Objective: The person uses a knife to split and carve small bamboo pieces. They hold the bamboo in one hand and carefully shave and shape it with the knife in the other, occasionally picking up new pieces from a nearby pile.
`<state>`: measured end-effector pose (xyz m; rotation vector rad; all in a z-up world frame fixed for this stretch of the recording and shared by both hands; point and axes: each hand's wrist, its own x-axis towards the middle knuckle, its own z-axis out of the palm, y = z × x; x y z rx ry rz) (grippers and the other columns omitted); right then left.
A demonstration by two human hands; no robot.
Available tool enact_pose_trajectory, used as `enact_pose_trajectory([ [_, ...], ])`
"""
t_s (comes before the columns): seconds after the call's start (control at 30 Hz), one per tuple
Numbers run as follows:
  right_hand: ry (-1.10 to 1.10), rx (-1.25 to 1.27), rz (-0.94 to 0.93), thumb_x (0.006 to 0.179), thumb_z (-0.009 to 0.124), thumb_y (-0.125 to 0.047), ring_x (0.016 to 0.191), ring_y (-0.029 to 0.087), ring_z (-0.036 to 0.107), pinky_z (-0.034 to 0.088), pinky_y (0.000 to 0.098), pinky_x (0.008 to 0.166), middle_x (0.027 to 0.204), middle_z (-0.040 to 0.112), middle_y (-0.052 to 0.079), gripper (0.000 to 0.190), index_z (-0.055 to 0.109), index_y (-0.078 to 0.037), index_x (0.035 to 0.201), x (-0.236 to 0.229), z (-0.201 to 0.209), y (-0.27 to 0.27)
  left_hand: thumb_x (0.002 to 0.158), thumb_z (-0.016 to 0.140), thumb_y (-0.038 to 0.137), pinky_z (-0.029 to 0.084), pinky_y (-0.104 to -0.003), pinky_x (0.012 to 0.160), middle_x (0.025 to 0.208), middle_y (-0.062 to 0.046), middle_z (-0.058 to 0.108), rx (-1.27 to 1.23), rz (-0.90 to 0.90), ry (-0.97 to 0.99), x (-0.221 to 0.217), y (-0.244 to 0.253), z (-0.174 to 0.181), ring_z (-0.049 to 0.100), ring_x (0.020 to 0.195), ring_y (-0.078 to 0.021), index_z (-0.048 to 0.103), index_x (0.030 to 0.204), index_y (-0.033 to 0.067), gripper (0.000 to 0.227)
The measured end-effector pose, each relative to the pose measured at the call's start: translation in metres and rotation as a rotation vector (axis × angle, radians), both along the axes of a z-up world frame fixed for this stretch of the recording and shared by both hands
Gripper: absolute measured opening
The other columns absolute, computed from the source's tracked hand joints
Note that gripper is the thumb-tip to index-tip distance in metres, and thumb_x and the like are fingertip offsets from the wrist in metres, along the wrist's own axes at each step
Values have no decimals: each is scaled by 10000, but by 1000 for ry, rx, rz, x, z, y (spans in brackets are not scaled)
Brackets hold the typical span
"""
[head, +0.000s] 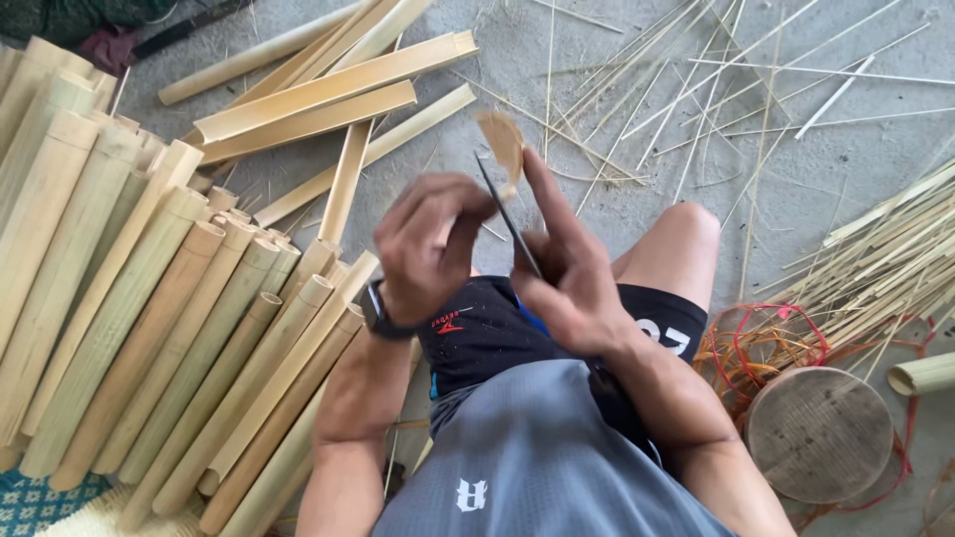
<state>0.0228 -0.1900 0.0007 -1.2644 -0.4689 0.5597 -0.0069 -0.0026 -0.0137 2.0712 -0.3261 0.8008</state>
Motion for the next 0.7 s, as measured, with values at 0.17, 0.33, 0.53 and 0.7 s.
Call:
enact_pose_trajectory([
  [0.17,218,-150,-81,751,523,27,516,67,407,342,267,459,638,485,-33,1010,137,-120,1673,19,-64,21,903,807,-25,594,-344,815,1023,-102,718,-50,13,66,14,0,-12,732,932,-249,698,1028,41,179],
  [0.33,14,-433,-182,787,567,-10,526,54,467,385,275,464,650,532,-37,929,235,-89,1651,39,-131,39,919,787,-24,598,-326,830,1043,-98,722,-60,-7,75,16,8,-25,738,951,-223,681,1041,52,179],
  [0.53,157,-12,-7,783,527,0,564,49,417,350,237,513,698,506,-37,991,155,-118,1694,21,-65,-2,947,790,2,610,-314,834,1049,-86,724,-114,-20,126,20,3,-23,748,955,-212,674,1064,48,171],
  [0.7,36,18,-6,860,516,53,690,52,417,355,229,630,821,497,-27,987,82,-127,1728,8,-17,-5,931,796,-2,608,-313,812,1034,-97,719,-146,-11,129,23,-5,-24,751,935,-208,668,1055,41,184],
])
